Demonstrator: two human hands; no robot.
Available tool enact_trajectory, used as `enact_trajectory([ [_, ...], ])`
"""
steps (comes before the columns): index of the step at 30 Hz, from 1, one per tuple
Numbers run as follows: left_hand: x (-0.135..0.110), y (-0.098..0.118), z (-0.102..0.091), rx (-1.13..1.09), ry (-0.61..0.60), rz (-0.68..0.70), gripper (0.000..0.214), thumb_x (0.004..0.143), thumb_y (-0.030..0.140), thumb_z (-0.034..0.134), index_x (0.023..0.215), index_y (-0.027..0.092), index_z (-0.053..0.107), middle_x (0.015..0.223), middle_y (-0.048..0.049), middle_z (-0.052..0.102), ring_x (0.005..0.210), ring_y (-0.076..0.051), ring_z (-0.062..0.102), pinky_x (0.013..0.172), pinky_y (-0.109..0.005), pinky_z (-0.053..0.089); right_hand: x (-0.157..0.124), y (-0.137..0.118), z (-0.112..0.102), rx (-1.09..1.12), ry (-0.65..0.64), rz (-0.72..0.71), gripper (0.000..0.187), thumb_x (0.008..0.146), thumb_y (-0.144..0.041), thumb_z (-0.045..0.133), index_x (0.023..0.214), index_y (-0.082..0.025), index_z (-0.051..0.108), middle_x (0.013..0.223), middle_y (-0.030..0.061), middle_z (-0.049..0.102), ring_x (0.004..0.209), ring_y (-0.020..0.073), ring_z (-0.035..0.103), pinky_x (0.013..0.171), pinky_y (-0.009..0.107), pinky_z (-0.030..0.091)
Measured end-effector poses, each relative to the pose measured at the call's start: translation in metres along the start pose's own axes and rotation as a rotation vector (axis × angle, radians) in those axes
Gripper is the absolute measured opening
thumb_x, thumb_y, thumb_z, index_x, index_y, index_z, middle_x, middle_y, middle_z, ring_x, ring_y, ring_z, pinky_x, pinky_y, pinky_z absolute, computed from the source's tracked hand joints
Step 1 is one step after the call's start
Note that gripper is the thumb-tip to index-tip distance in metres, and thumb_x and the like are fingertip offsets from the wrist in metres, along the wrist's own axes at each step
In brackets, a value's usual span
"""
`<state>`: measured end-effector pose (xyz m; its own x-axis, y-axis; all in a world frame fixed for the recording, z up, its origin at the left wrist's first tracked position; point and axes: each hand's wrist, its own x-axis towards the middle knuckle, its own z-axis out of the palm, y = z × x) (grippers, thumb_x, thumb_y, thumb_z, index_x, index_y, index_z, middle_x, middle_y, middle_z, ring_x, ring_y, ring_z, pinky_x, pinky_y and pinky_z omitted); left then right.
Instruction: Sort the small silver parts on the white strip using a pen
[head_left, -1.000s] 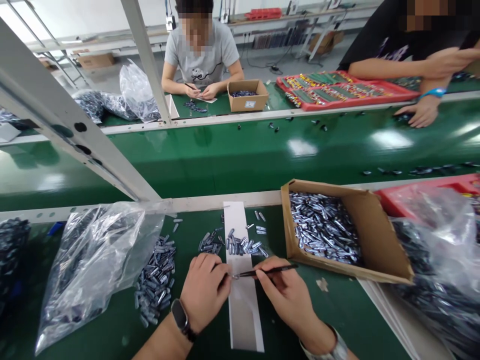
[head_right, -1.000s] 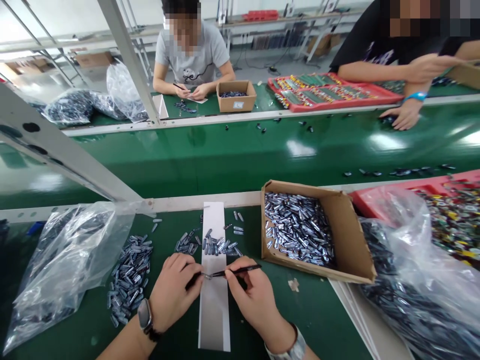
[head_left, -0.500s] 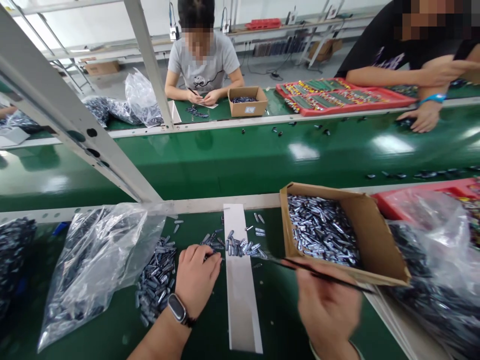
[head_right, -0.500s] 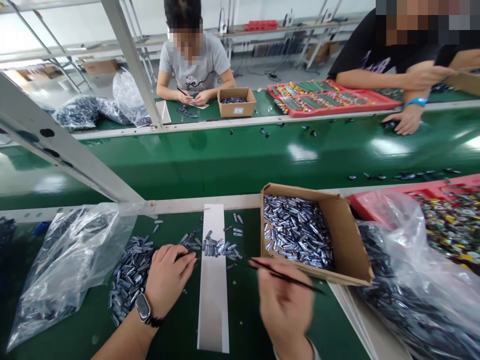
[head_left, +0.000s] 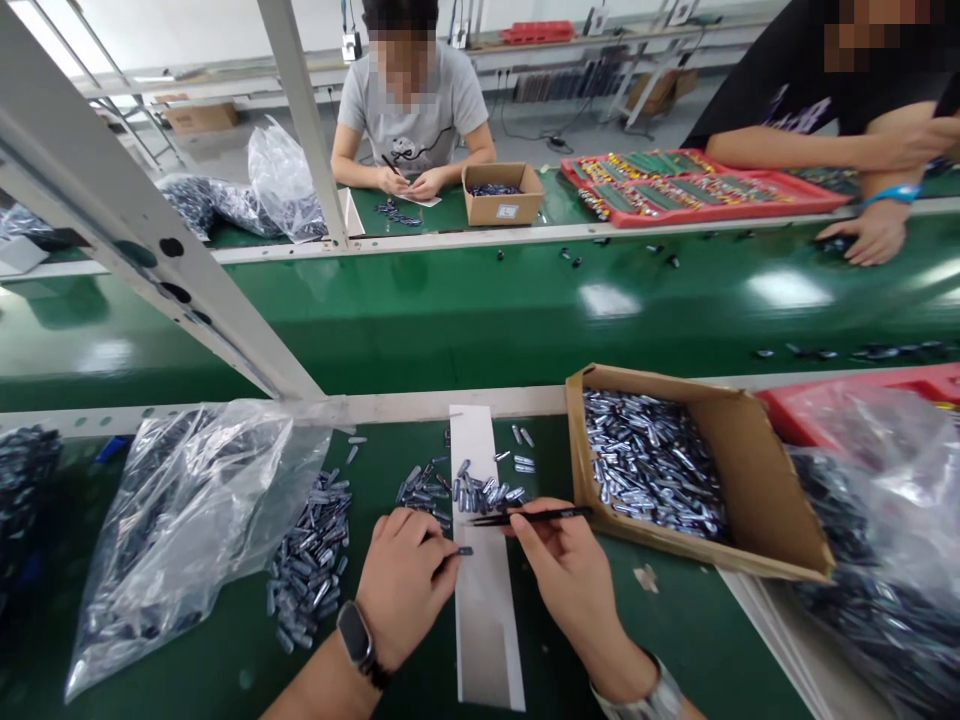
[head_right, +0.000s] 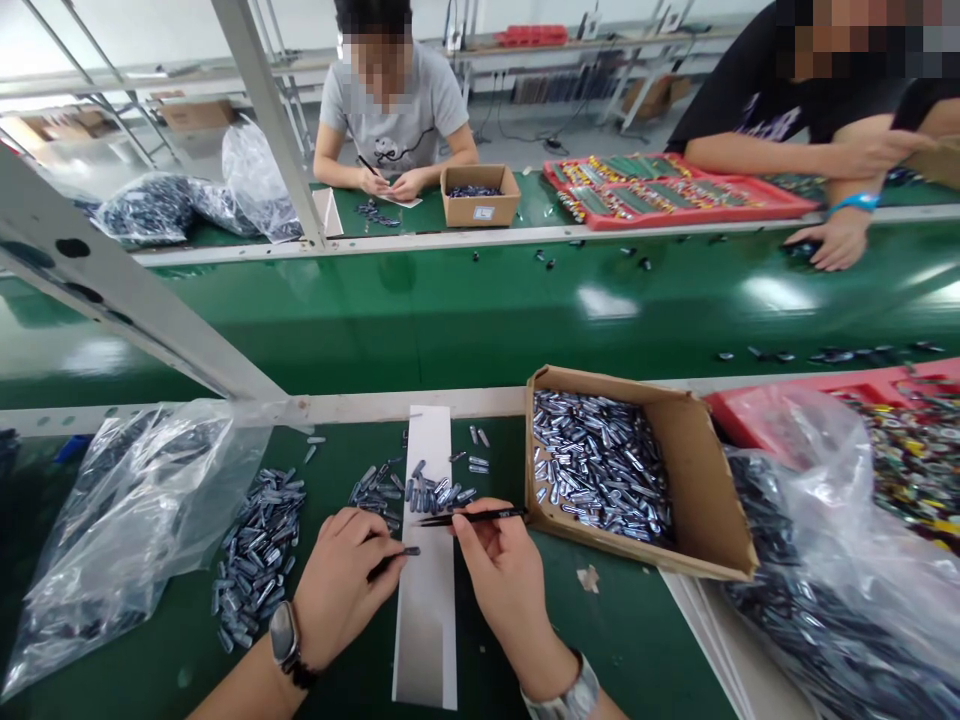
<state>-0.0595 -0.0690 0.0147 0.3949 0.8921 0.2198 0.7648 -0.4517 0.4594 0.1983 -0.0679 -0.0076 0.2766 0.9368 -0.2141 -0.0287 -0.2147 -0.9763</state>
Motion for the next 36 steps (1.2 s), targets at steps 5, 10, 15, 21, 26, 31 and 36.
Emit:
enact_trajectory([
  [5, -0.001, 0.000, 0.004, -0.017, -0.005, 0.013, 0.022, 0.106, 0.010, 0.095, 0.099, 0.031, 0.095, 0.098, -0.0006, 0.080, 0.100, -0.023, 0.075, 0.087, -0.039, 0.057, 0.001, -0.001, 0.002, -0.010, -0.001, 0.022, 0.073, 0.086, -0.098, 0.108, 0.103, -0.031, 0.085, 0.094, 0.0104, 0.097, 0.086, 0.0366, 0.100, 0.081, 0.047, 0.086],
  [10, -0.001, 0.000, 0.005, -0.021, -0.010, 0.036, 0.023, 0.107, 0.009, 0.093, 0.099, 0.031, 0.092, 0.096, -0.0004, 0.077, 0.097, -0.024, 0.074, 0.086, -0.039, 0.056, 0.002, -0.006, 0.004, -0.031, -0.006, 0.019, 0.072, 0.087, -0.098, 0.107, 0.101, -0.031, 0.084, 0.091, 0.0095, 0.096, 0.083, 0.0372, 0.099, 0.078, 0.048, 0.085],
  [15, -0.001, 0.001, 0.005, -0.024, 0.001, 0.031, 0.024, 0.105, 0.008, 0.094, 0.099, 0.031, 0.092, 0.095, 0.0002, 0.077, 0.096, -0.024, 0.074, 0.085, -0.038, 0.055, -0.001, -0.011, 0.011, -0.038, 0.039, 0.017, 0.076, 0.083, -0.103, 0.105, 0.097, -0.031, 0.082, 0.084, 0.0086, 0.094, 0.080, 0.0387, 0.099, 0.074, 0.049, 0.083],
  [21, 0.000, 0.003, 0.004, -0.008, 0.002, 0.027, 0.024, 0.104, 0.008, 0.094, 0.096, 0.031, 0.092, 0.094, 0.0001, 0.076, 0.097, -0.023, 0.074, 0.084, -0.039, 0.055, 0.000, -0.014, 0.013, -0.010, 0.108, 0.041, 0.081, 0.076, -0.109, 0.105, 0.096, -0.034, 0.079, 0.084, 0.0080, 0.094, 0.078, 0.0372, 0.098, 0.072, 0.046, 0.082],
  [26, 0.001, 0.003, 0.003, -0.009, 0.011, 0.031, 0.026, 0.102, 0.006, 0.093, 0.096, 0.031, 0.092, 0.093, 0.0005, 0.076, 0.095, -0.023, 0.074, 0.084, -0.039, 0.055, -0.003, -0.015, 0.007, 0.013, 0.126, 0.047, 0.083, 0.072, -0.109, 0.106, 0.093, -0.034, 0.080, 0.081, 0.0067, 0.090, 0.068, 0.0334, 0.092, 0.063, 0.043, 0.079],
  [31, 0.001, 0.002, 0.004, -0.024, 0.008, 0.030, 0.024, 0.102, 0.007, 0.093, 0.095, 0.030, 0.092, 0.092, 0.0000, 0.077, 0.094, -0.023, 0.073, 0.084, -0.039, 0.055, -0.011, -0.011, 0.005, 0.010, 0.053, 0.047, 0.079, 0.075, -0.104, 0.110, 0.092, -0.031, 0.082, 0.080, 0.0057, 0.087, 0.065, 0.0292, 0.089, 0.069, 0.043, 0.081],
  [36, 0.001, 0.002, 0.002, -0.019, -0.027, 0.008, 0.024, 0.105, 0.009, 0.091, 0.096, 0.031, 0.094, 0.092, -0.0004, 0.076, 0.096, -0.024, 0.073, 0.085, -0.039, 0.056, -0.012, -0.014, 0.001, -0.001, 0.022, 0.050, 0.081, 0.077, -0.103, 0.109, 0.092, -0.029, 0.082, 0.079, 0.0071, 0.087, 0.066, 0.0304, 0.090, 0.067, 0.042, 0.081],
])
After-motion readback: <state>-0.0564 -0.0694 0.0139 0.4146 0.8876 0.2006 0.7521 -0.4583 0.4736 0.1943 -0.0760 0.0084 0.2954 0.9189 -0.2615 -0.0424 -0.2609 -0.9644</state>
